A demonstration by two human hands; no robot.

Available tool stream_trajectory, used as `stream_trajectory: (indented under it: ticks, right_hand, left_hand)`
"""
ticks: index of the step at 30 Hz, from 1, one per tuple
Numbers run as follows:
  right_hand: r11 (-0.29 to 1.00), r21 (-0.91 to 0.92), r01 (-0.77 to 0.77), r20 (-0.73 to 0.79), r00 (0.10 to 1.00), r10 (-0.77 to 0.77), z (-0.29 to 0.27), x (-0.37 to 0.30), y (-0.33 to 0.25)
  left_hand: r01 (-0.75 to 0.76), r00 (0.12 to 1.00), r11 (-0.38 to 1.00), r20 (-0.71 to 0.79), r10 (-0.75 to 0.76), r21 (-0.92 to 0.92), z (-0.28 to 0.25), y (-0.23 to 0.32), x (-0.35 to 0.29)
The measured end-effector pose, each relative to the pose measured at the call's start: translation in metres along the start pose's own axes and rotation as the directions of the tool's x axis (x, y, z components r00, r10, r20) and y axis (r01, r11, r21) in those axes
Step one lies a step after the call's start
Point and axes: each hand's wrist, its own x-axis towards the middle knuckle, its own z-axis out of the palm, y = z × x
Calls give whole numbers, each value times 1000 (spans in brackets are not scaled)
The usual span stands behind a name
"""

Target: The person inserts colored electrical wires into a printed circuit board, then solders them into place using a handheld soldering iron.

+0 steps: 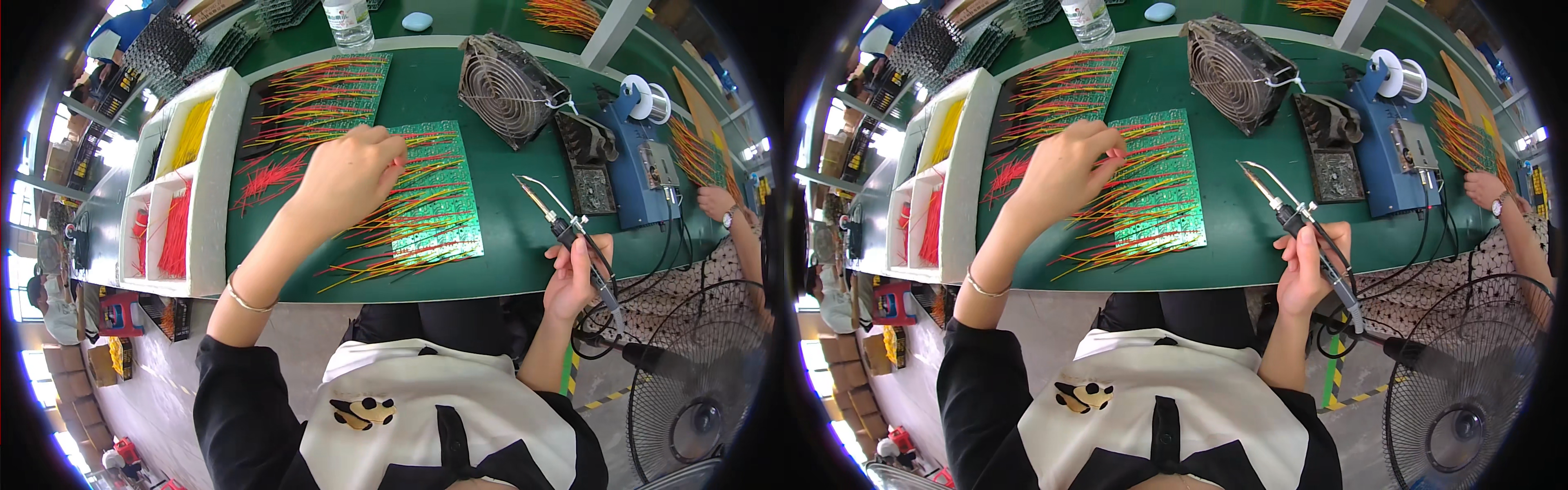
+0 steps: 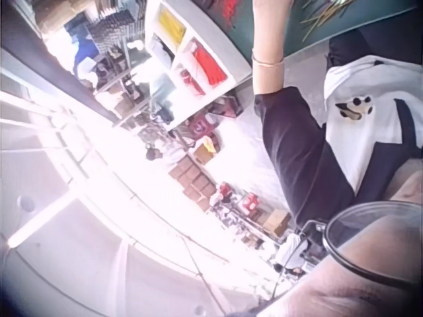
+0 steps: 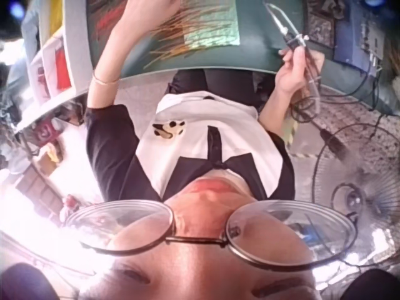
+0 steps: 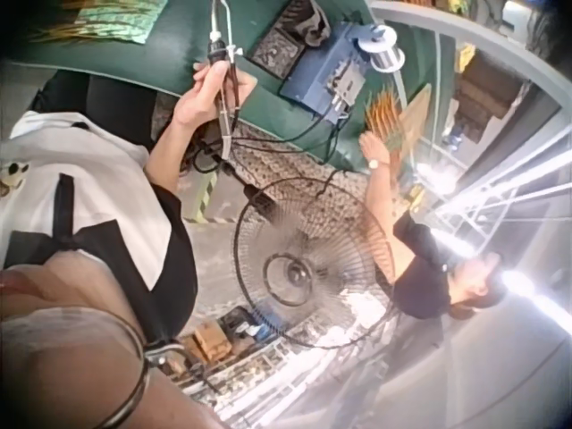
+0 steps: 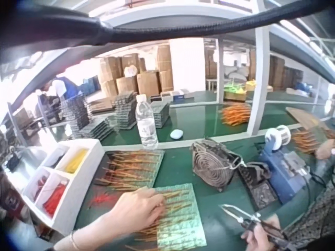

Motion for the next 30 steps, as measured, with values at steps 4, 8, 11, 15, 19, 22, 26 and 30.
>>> stream_trajectory:
  ticks: [4,8,11,15,19,22,26,30]
  right_hand:
    - [999,7,-47,4,999,47,-4,-1,-1]
    - [998,31,-61,32,998,60,-7,-2,1]
    - [996,42,-73,26,997,72,-7,-1,1]
    - [995,37,-88,15,996,87,-7,-1,-1]
    - [995,26,-96,-2,995,96,-6,-1,-3]
    - [995,29,-93,0,996,93,-6,0,-1]
    - [995,20,-100,-8,995,100,-5,0,-1]
    - [996,20,-92,-3,996,92,-5,0,0]
  left_hand:
    - [-29,999,1000,34,29,-5,15,1,7]
    - [-45,998,998,47,47,-41,14,5,13]
    - [-42,996,997,80,47,-69,15,6,17]
    - [18,986,987,167,10,-163,13,3,20]
    - [40,992,983,124,-18,-180,11,-3,24]
    - [7,990,993,141,9,-114,12,-7,25]
    - [-5,987,992,157,25,-129,15,-8,26]
    - [-10,987,993,159,29,-119,14,-10,27]
